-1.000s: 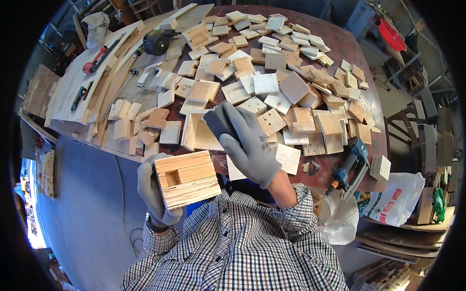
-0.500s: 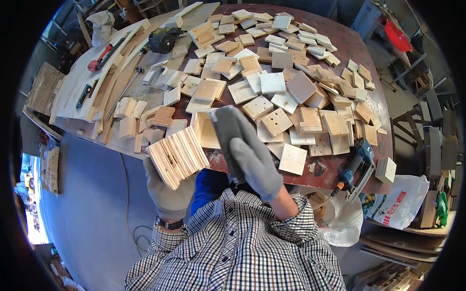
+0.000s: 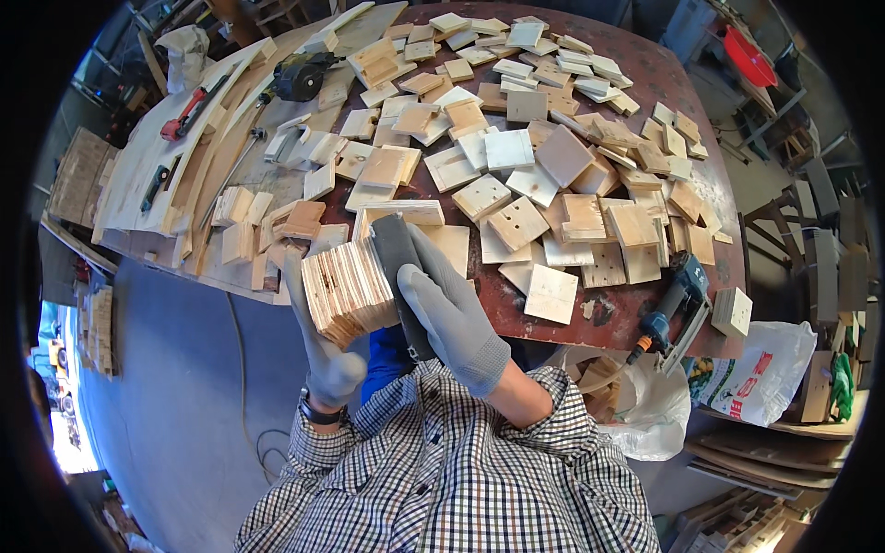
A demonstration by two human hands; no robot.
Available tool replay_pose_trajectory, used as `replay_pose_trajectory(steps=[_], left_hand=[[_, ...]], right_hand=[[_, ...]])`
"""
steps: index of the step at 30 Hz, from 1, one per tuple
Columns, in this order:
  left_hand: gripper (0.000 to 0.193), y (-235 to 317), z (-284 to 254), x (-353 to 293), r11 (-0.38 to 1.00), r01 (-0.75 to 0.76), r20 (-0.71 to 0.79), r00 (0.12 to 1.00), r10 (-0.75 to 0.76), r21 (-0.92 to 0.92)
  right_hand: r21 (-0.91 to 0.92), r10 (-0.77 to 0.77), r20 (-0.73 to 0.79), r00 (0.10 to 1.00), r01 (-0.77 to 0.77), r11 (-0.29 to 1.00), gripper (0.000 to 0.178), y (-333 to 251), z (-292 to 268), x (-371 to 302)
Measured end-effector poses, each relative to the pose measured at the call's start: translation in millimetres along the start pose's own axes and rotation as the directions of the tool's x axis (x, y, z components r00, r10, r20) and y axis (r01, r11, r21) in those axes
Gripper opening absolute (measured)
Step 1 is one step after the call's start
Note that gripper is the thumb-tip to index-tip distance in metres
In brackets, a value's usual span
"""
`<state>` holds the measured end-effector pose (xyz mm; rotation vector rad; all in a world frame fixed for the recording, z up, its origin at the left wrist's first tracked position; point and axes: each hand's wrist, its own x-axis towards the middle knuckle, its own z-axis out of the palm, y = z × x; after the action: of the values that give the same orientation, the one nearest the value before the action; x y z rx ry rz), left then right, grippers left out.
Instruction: The person sands small wooden blocks with a sanding block, rotating each piece to smooth multiple sides. The person then assembles several sanded blocks into a small box-like structure on the table.
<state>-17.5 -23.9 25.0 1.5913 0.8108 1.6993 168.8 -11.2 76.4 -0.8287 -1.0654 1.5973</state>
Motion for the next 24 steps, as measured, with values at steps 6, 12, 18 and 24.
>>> replay_pose_trajectory(steps=[6, 12, 18, 24], left_hand=[[0.074, 7, -30, -2, 0.738, 0.562, -0.118, 0.76, -0.639, -0.375], [0.07, 23, -19, 15, 0.88, 0.469, -0.019, 0.882, -0.471, -0.068], [0.069, 13, -22, 7, 0.48, 0.546, 0.177, 0.766, -0.619, -0.687], [0.066, 13, -22, 5, 0.425, 0.521, 0.194, 0.771, -0.607, -0.741]], right_hand=[[-0.617, -0.511, 0.376, 0.773, 0.621, 0.484, 0.072, 20, -2, -13], [-0.546, -0.486, 0.289, 0.825, 0.559, 0.624, 0.072, 15, -39, -9], [-0.783, -0.491, 0.43, 0.758, 0.584, 0.215, 0.071, -20, -12, 26], [-0.718, -0.559, 0.37, 0.742, 0.61, 0.335, 0.067, -18, -20, 52]])
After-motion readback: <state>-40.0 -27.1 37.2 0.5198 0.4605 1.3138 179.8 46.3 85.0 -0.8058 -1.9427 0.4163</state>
